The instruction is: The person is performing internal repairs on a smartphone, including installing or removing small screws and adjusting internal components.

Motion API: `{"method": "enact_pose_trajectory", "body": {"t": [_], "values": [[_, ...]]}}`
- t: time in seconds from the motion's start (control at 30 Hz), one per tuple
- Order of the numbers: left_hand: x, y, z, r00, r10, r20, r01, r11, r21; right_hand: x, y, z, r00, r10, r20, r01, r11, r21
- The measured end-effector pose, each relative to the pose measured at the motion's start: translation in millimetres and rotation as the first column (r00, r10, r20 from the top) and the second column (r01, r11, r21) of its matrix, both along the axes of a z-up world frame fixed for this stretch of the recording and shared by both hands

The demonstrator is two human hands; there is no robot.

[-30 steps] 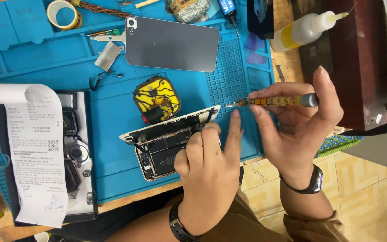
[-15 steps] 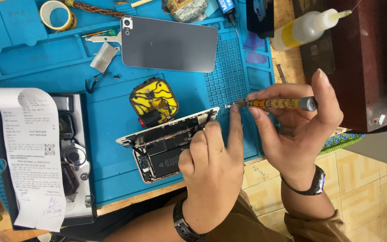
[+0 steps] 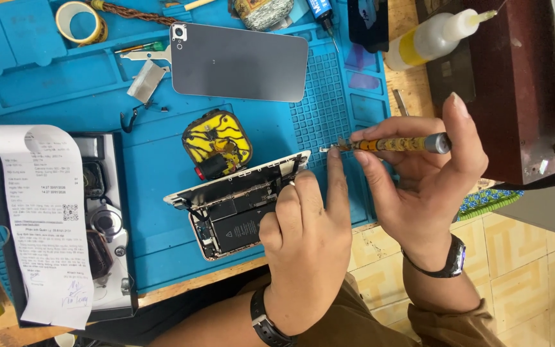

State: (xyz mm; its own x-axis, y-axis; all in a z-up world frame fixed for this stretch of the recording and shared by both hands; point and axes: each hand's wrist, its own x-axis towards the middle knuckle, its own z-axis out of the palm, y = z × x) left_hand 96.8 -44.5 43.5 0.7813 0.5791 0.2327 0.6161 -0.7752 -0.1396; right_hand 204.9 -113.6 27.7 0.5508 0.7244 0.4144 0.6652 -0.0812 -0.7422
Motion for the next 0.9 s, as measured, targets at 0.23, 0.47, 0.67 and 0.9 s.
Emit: {"method": "enact_pose_trajectory", "body": {"t": [0.23, 0.47, 0.67, 0.9], "values": [[-2.1, -1.6, 0.3, 1.0, -0.022, 0.022, 0.023, 0.998, -0.06, -5.7, -10.5, 0.6, 0.976, -0.137, -0.172, 0.136, 0.991, -0.019], [-9.3, -8.4, 2.7, 0.993, -0.076, 0.09, 0.09, 0.982, -0.165, 4.1, -2.9, 13.9, 0.98, -0.062, 0.189, 0.096, 0.98, -0.174], [-25.8, -9.8, 13.6, 0.966, -0.072, 0.248, 0.131, 0.964, -0.23, 2.5, -6.2, 27.1, 0.94, 0.117, 0.321, -0.054, 0.978, -0.2], [-45.4, -23.7, -2.5, 0.912, -0.077, 0.403, 0.183, 0.955, -0.233, 21.0, -2.9, 22.1, 0.757, 0.297, 0.582, -0.123, 0.94, -0.319]]}}
